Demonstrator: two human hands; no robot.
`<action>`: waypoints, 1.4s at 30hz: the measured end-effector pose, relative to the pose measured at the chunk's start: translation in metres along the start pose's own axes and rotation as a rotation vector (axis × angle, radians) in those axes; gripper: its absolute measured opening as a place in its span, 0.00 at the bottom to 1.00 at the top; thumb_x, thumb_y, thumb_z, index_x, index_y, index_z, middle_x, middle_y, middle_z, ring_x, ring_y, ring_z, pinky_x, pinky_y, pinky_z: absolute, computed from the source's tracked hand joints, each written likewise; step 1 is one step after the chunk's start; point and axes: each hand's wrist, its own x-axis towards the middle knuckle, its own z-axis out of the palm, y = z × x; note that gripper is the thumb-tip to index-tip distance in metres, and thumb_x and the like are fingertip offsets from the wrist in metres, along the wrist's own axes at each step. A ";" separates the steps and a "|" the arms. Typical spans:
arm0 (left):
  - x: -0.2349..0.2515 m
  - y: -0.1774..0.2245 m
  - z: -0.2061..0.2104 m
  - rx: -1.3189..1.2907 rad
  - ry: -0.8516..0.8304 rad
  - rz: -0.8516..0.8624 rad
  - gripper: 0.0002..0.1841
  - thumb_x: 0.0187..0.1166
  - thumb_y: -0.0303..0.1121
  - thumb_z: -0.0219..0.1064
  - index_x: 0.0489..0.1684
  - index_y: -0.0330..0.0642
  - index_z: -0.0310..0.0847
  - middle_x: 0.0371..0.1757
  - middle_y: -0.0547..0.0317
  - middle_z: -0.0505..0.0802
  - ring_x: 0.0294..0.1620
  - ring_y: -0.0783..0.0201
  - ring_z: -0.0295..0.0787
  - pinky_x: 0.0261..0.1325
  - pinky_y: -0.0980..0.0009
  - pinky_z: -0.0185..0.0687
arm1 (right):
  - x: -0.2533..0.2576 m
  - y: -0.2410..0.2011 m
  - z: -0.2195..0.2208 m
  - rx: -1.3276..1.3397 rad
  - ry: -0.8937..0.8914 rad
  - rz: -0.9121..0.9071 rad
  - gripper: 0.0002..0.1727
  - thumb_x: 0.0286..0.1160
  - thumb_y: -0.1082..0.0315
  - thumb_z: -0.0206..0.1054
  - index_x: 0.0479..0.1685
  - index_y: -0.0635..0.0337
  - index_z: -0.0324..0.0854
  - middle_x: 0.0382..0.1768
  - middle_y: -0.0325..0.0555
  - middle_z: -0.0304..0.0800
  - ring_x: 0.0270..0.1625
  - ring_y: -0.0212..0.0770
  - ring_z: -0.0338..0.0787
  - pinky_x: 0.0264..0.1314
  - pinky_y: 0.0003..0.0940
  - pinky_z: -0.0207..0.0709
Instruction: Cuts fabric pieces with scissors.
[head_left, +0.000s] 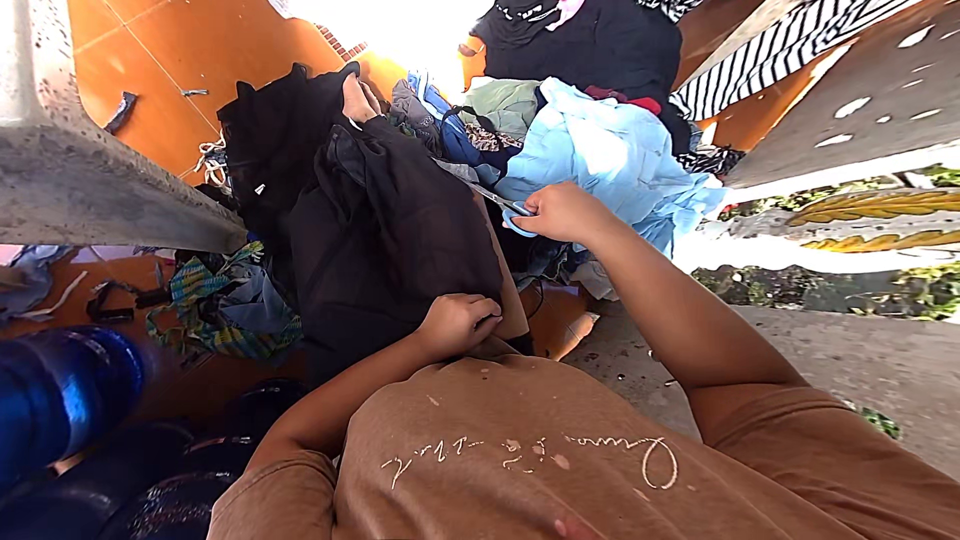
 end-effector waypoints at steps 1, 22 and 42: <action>0.000 0.000 0.000 -0.002 -0.001 0.001 0.07 0.75 0.26 0.67 0.34 0.32 0.91 0.29 0.46 0.95 0.31 0.52 0.95 0.39 0.59 0.88 | 0.001 0.001 -0.003 -0.014 -0.012 -0.011 0.27 0.83 0.54 0.68 0.18 0.65 0.75 0.22 0.55 0.78 0.33 0.55 0.81 0.39 0.56 0.71; 0.000 -0.002 -0.001 -0.019 0.002 0.013 0.07 0.75 0.26 0.66 0.34 0.32 0.91 0.31 0.46 0.95 0.33 0.51 0.96 0.39 0.58 0.89 | 0.029 -0.030 -0.033 -0.106 -0.169 0.067 0.32 0.83 0.43 0.65 0.24 0.68 0.81 0.25 0.56 0.83 0.32 0.53 0.85 0.40 0.56 0.75; -0.001 -0.004 0.000 -0.027 0.029 0.037 0.07 0.75 0.25 0.67 0.33 0.33 0.91 0.30 0.47 0.95 0.32 0.53 0.96 0.39 0.59 0.89 | 0.057 -0.045 -0.032 -0.085 -0.192 0.115 0.32 0.85 0.44 0.62 0.28 0.70 0.84 0.28 0.55 0.87 0.34 0.51 0.86 0.44 0.56 0.76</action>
